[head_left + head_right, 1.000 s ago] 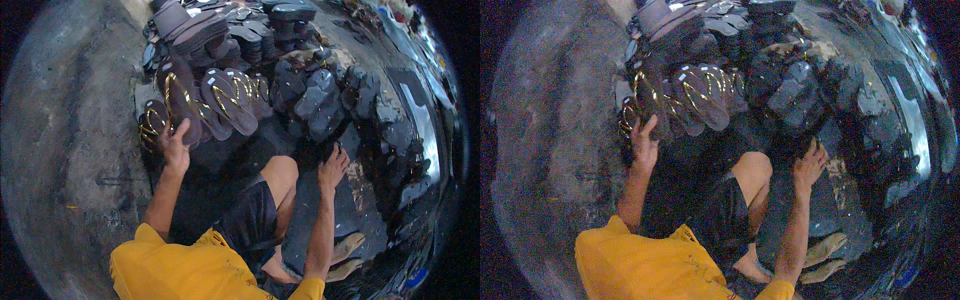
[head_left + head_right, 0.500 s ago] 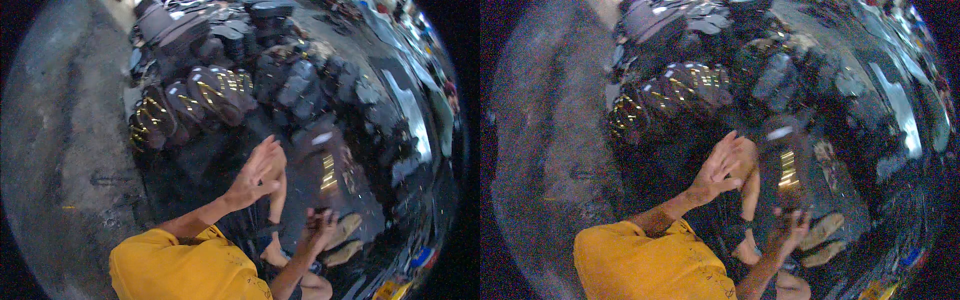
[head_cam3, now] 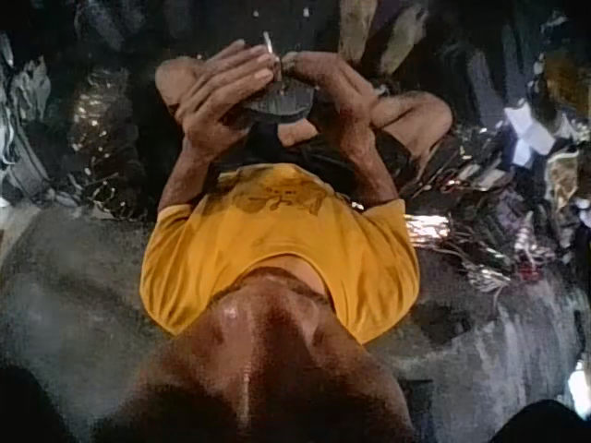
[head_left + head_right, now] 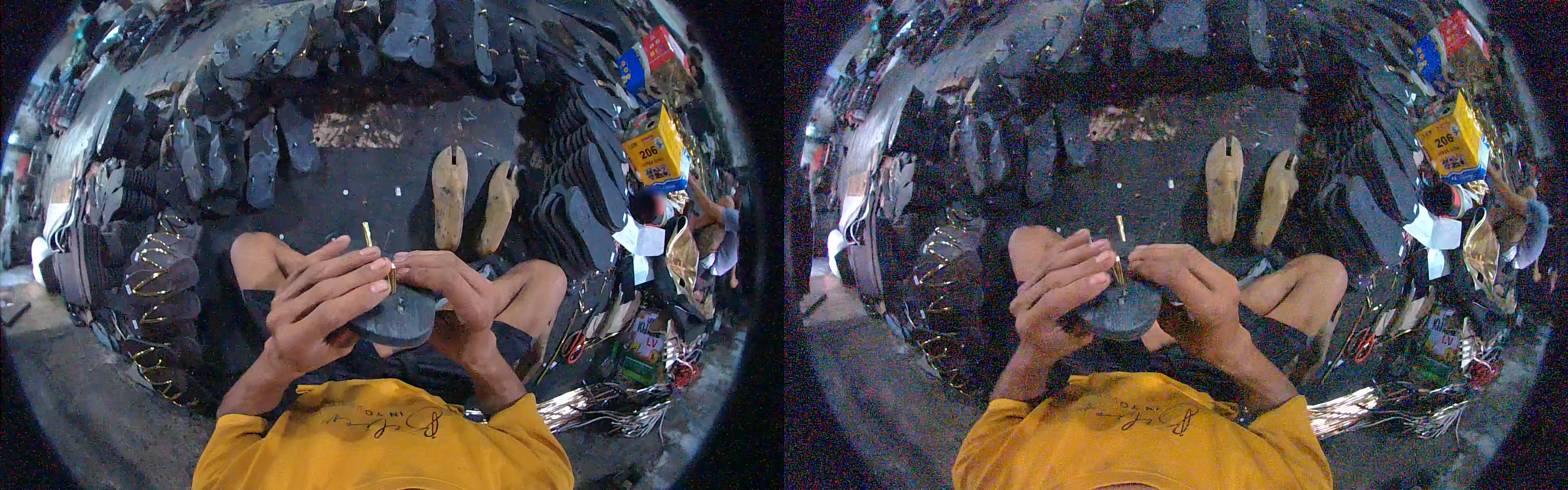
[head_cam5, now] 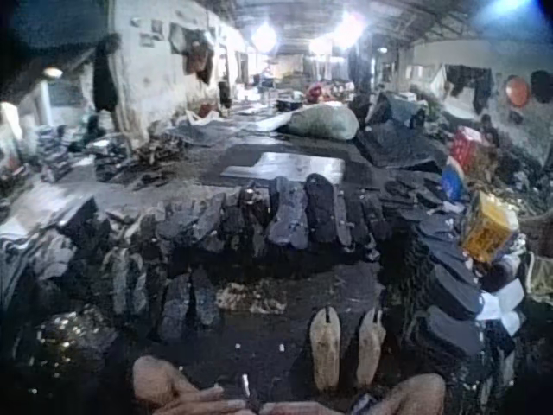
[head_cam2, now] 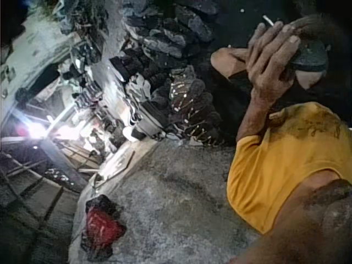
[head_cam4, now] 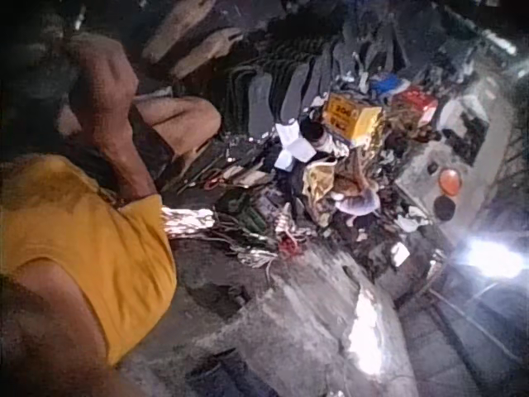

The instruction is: The person sits on the floor and repeatedly picks up a dark sandal sole and a gold-colored strap, aligns them, and presses the strap into the sole. The person handles multiple sandals one at a time, turning them over and pressing the straps into place.

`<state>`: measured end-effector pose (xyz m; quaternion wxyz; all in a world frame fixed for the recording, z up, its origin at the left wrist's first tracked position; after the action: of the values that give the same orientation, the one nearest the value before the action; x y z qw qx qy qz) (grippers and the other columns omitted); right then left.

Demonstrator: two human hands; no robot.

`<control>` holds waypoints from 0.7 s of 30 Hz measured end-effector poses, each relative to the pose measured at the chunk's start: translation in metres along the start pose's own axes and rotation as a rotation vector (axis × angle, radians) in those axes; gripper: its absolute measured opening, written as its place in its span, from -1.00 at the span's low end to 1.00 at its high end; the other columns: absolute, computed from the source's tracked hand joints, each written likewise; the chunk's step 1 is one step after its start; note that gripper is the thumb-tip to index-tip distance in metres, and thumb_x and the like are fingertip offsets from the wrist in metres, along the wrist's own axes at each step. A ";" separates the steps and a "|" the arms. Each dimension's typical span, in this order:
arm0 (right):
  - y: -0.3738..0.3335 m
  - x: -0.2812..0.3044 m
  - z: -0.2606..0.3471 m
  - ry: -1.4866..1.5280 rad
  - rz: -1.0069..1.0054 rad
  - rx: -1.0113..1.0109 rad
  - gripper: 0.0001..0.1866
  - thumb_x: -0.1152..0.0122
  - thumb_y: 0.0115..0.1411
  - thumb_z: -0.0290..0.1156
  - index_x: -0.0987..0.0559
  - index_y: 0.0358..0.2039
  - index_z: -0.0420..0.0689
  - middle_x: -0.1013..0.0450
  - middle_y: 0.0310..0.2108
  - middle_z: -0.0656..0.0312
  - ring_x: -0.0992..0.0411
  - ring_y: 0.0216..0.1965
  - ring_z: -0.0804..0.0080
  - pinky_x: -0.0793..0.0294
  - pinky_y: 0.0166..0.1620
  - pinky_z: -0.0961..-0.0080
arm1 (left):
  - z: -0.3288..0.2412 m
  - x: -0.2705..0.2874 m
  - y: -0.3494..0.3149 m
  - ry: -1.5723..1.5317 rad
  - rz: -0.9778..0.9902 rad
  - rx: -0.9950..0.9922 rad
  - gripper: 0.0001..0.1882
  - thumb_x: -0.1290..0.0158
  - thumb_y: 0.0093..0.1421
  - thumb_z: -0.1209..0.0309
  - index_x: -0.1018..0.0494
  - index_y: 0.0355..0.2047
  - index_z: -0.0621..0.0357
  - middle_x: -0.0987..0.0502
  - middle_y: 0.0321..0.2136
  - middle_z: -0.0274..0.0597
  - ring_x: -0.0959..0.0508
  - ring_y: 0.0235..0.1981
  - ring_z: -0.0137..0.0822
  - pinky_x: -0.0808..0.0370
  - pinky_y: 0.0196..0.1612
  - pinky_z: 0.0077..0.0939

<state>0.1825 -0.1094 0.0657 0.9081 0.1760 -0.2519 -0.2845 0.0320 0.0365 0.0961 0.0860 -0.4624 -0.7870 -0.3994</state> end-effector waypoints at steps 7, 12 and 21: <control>-0.008 0.005 -0.007 0.042 -0.003 -0.029 -0.49 -0.48 -0.06 -0.62 -0.68 -0.01 -0.19 -0.67 -0.02 0.04 -0.68 0.04 0.09 -0.71 0.06 0.26 | 0.003 0.001 0.011 0.057 0.127 -0.054 -0.54 -0.36 0.05 0.50 -0.59 0.01 0.13 -0.73 -0.07 -0.07 -0.69 0.14 -0.02 -0.55 0.29 0.10; -0.002 0.007 -0.001 0.112 0.109 -0.171 -0.46 -0.55 -0.09 -0.57 -0.69 -0.01 -0.14 -0.65 0.03 0.07 -0.63 0.11 0.03 -0.66 0.13 0.18 | 0.013 -0.014 -0.005 -0.076 0.267 0.197 -0.42 -0.36 -0.13 0.69 -0.61 -0.02 0.13 -0.60 -0.03 -0.08 -0.67 0.00 0.01 -0.66 0.07 -0.19; -0.018 0.005 -0.174 -0.120 -0.227 -0.611 -0.45 -0.47 0.22 -0.27 -0.55 0.17 -0.20 -0.55 0.17 -0.06 -0.50 0.26 -0.04 -0.47 0.29 0.10 | 0.084 -0.020 0.024 -0.319 -0.050 0.784 -0.39 -0.10 0.05 0.65 -0.50 0.19 0.23 -0.63 0.11 -0.04 -0.67 0.10 -0.13 -0.63 0.19 -0.25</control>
<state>0.2757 -0.0956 -0.0818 0.8649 -0.0948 -0.1870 -0.4561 0.0817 0.0888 0.0432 0.1227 -0.4314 -0.8938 0.0049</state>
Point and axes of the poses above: each hand's wrist, its own y-axis towards the middle knuckle, its own x-axis out of the back of the hand, z = x × y, the point moved 3 cm from there along y, towards the middle knuckle
